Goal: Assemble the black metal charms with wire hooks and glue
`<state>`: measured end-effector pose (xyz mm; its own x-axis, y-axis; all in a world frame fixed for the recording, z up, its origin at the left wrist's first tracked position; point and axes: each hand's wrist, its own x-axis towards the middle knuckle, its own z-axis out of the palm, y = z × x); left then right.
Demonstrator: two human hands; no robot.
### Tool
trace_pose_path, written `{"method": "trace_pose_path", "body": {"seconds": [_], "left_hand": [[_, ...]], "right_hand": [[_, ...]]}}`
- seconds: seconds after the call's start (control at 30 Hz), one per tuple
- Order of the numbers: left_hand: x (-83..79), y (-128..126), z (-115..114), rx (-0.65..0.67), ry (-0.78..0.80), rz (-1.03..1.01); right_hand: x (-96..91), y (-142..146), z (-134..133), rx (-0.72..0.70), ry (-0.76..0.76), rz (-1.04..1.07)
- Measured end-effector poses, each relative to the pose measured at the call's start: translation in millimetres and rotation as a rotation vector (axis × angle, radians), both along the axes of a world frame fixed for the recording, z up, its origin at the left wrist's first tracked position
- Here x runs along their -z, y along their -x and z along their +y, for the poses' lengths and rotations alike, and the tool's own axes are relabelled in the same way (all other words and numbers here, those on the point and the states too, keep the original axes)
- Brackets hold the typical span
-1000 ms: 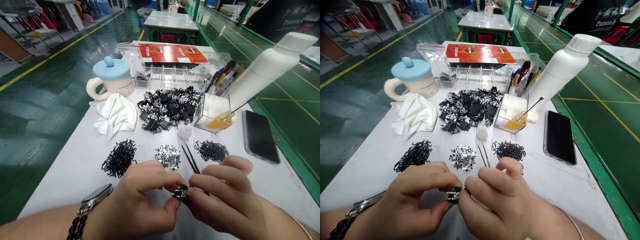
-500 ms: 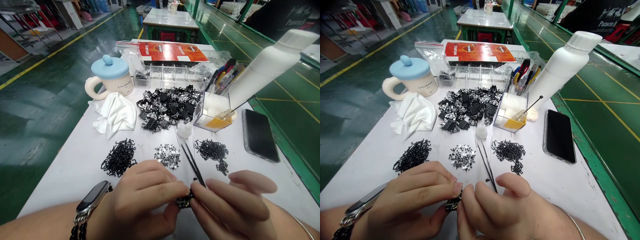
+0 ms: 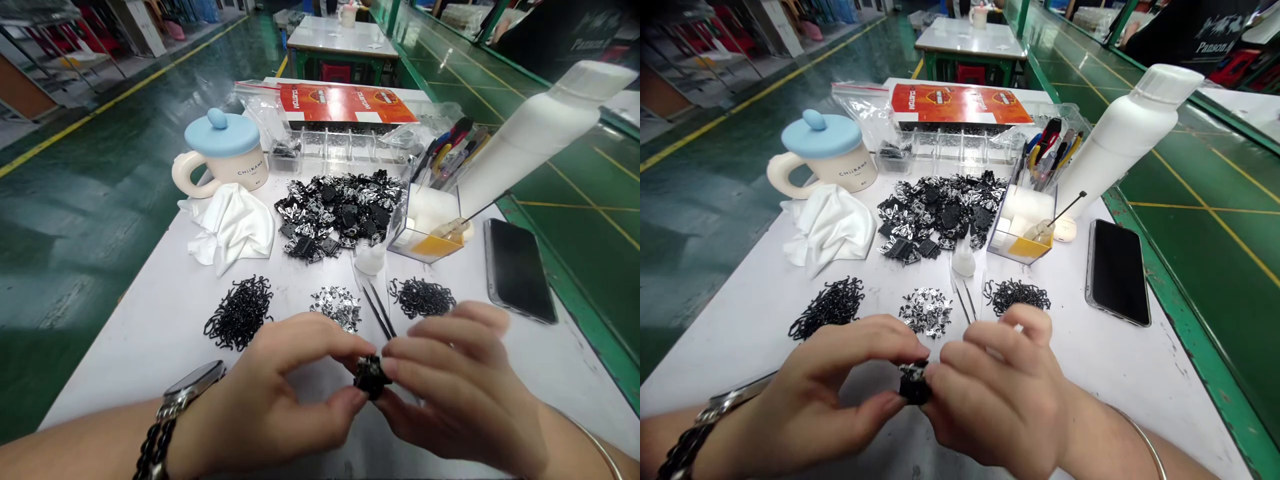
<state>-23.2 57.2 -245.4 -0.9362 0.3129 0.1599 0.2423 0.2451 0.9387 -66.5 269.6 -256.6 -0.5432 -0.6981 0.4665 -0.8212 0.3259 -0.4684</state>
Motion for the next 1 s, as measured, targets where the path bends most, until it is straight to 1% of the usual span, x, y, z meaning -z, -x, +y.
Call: {"method": "trace_pose_path", "body": {"seconds": [0.03, 0.07, 0.1, 0.13, 0.2, 0.27, 0.3, 0.37, 0.43, 0.5, 0.57, 0.67, 0.73, 0.8, 0.87, 1.0], "left_hand": [[0.5, 1, -1, 0.001, -0.057, -0.155], [1.1, 2, -2, 0.003, -0.118, -0.297], [1.7, 2, -2, 0.001, -0.175, -0.408], [2.1, 3, -2, 0.002, -0.224, -0.482], [2.5, 4, -2, -0.005, -0.262, -0.544], [2.1, 4, 0, -0.035, -0.234, -0.549], [1.8, 3, 0, -0.053, -0.219, -0.546], [1.4, 3, 1, -0.087, -0.205, -0.533], [1.6, 3, 1, -0.073, -0.196, -0.509], [2.3, 3, 0, -0.058, -0.175, -0.472], [3.4, 3, 0, -0.086, -0.136, -0.401], [5.6, 1, 0, -0.135, -0.02, -0.2], [7.3, -2, -1, -0.127, 0.061, -0.058], [8.9, -4, -2, -0.114, 0.105, 0.032], [9.9, -5, -2, -0.109, 0.123, 0.074], [9.9, -4, -2, -0.134, 0.134, 0.122]], "right_hand": [[-2.4, 1, -4, 0.029, 0.065, -0.026], [-4.2, 3, -8, 0.058, 0.127, -0.116], [-5.1, 4, -11, 0.084, 0.171, -0.277], [-5.2, 5, -12, 0.1, 0.197, -0.497], [-3.4, 8, -13, 0.095, 0.252, -0.931], [-0.6, 11, -12, 0.058, 0.304, -1.281], [0.6, 12, -11, 0.042, 0.331, -1.409], [2.1, 13, -10, 0.006, 0.376, -1.56], [2.1, 13, -10, -0.015, 0.406, -1.607], [1.2, 13, -10, -0.007, 0.413, -1.601], [0.6, 12, -10, 0.018, 0.401, -1.582], [0.8, 12, -11, 0.05, 0.366, -1.563], [1.2, 13, -10, 0.059, 0.344, -1.552], [1.0, 13, -10, 0.06, 0.323, -1.531], [-0.2, 13, -10, 0.068, 0.295, -1.476], [-4.3, 15, -9, 0.088, 0.199, -1.29]]}}
